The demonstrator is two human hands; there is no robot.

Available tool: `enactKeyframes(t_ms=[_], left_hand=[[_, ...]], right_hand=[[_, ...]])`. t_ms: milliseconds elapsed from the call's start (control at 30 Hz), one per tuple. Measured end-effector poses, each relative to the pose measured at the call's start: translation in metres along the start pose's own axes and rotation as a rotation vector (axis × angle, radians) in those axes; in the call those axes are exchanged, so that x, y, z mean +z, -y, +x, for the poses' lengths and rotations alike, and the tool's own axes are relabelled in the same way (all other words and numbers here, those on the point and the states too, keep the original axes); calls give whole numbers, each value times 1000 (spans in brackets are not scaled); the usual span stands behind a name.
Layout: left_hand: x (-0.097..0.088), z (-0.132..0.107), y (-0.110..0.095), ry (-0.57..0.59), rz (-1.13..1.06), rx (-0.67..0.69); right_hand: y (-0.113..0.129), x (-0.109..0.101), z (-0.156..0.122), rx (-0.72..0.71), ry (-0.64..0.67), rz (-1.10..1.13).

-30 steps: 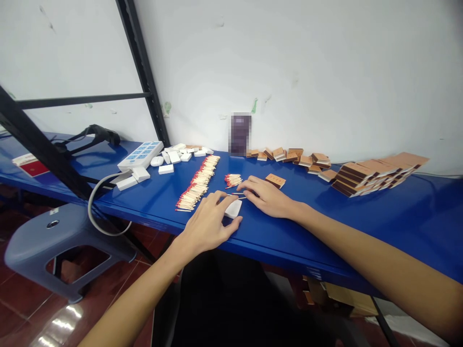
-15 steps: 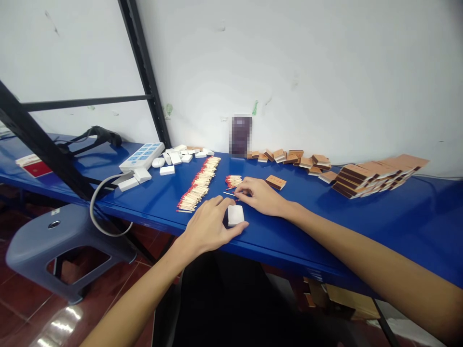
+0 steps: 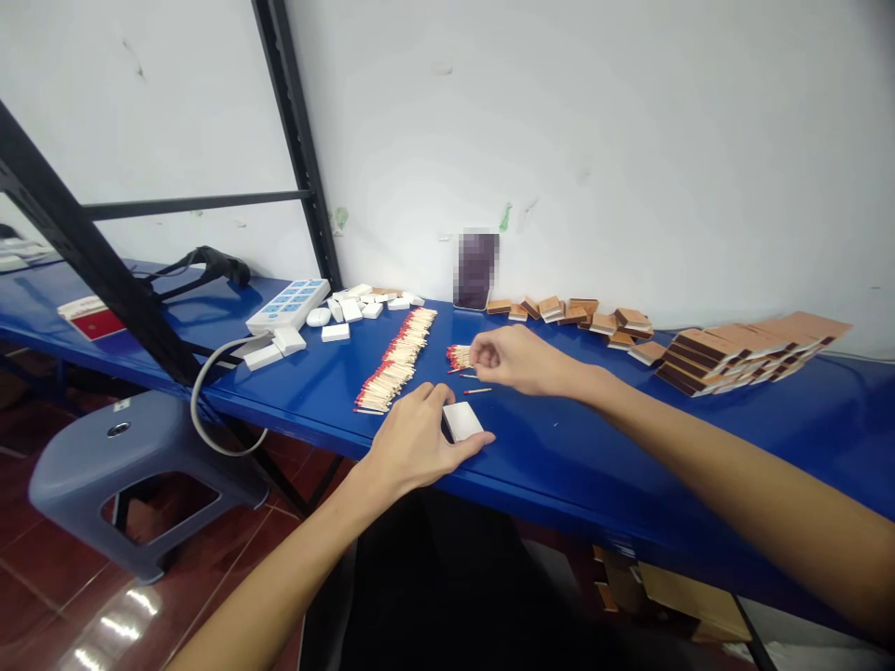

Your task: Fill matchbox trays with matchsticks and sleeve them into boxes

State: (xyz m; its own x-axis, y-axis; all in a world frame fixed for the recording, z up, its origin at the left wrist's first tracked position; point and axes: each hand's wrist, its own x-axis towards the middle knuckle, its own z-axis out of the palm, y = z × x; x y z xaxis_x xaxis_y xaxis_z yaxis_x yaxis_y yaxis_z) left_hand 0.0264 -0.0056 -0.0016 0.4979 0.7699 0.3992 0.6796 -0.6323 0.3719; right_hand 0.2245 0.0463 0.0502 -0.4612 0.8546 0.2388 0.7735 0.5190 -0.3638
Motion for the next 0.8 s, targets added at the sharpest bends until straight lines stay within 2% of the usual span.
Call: enactKeyframes(t_ms=[167,333,433,633,800], left_hand=[[0,0,-4,16,22,-76],[-2,0,-2,28,-32,-88],[-3,1,2,22,-62,-99],[-3,3,6,31,-157,-39],[-12,1,7,36,-402,78]], right_hand=[[-20,5,-34,113,-41,56],[-29,19,-46,196,-167,205],[-26,25,-45,109,-211,231],[-23,35,-42,-132,-253,-38],[-21,37,-39,-162,-182,-132]])
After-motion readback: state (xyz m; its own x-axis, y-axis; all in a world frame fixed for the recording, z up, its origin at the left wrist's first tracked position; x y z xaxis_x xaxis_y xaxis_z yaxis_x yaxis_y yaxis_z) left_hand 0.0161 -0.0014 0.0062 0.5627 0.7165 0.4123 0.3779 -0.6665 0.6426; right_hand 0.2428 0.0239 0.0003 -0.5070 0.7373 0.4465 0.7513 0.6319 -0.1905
